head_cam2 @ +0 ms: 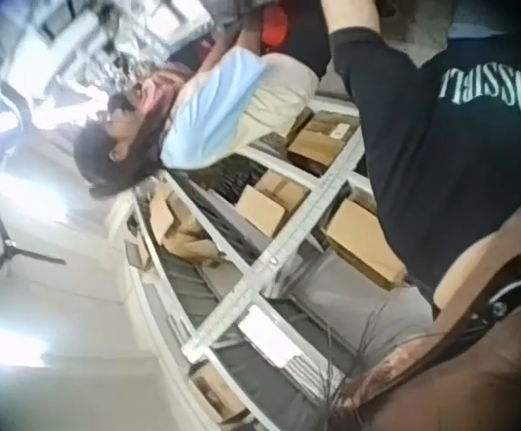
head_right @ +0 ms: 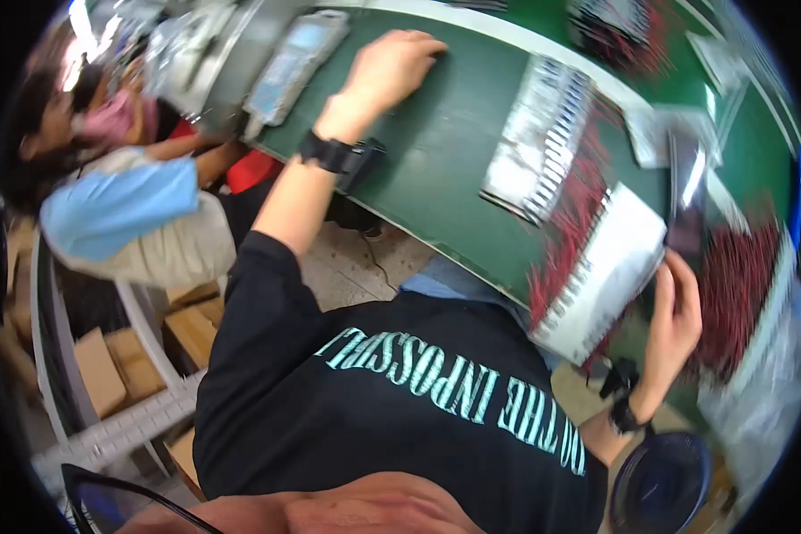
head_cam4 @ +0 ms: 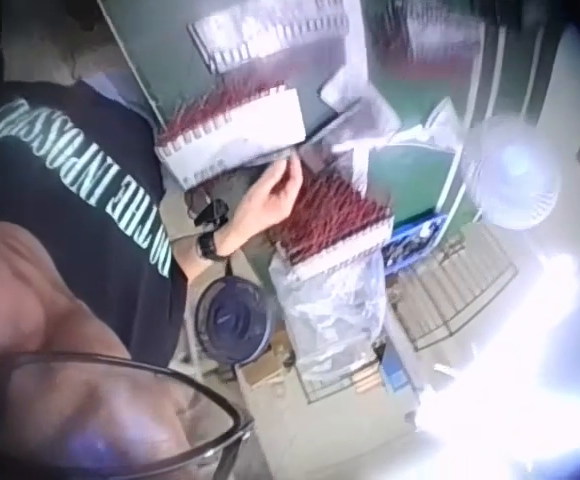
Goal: The person picks up small metal components and attaches them one by one to the ends of red wires protruding from a metal plate. After filling the plate, the person sets it aside and pulls a new plate of wires forward to repeat the process.
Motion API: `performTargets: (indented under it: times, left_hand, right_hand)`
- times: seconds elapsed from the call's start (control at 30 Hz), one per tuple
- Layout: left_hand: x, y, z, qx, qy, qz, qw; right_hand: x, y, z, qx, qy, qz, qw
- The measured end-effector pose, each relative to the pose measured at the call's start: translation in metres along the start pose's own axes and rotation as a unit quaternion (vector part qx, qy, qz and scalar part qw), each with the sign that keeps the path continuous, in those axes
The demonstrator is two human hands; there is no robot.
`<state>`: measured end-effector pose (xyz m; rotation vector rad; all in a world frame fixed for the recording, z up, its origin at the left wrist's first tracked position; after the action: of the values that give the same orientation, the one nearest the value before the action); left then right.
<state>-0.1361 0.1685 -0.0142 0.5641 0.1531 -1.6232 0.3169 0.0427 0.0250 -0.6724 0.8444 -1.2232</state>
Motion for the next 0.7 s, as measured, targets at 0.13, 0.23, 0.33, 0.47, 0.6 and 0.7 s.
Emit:
performTargets:
  times: [0.13,0.23,0.33,0.47,0.6,0.7]
  left_hand:
    - [-0.015,-0.015,-0.027,-0.080,-0.086,-0.020,0.993]
    - [-0.024,0.002,-0.043,-0.037,-0.084,-0.049,0.995]
    - [-0.022,0.011,-0.046,-0.007,-0.164,0.049,0.985]
    - [0.019,0.051,-0.025,0.003,-0.098,0.016,0.995]
    - [0.061,0.050,-0.002,0.041,-0.054,-0.001,0.998]
    - [0.070,0.033,0.025,0.063,-0.018,0.040,0.997]
  right_hand:
    - [-0.018,0.018,-0.010,0.000,-0.005,0.003,1.000]
    - [-0.008,0.035,-0.007,-0.013,0.008,-0.030,0.999]
    - [-0.004,0.035,-0.016,0.002,-0.031,-0.047,0.998]
    - [-0.007,0.029,-0.029,0.049,-0.120,-0.067,0.989]
    - [0.017,0.013,-0.034,-0.008,-0.098,-0.061,0.993]
    - [0.030,-0.006,-0.026,-0.036,-0.091,-0.097,0.990]
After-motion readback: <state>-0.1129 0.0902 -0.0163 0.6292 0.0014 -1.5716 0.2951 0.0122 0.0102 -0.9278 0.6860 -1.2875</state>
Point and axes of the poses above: each hand's wrist, its own x-axis away from the middle knuckle, its own z-axis out of the back of the hand, y = z × x, the point moved 3 cm from there along -x, towards the middle knuckle, and after that the axes turned 14 degrees about z, right-handed, at the moved point
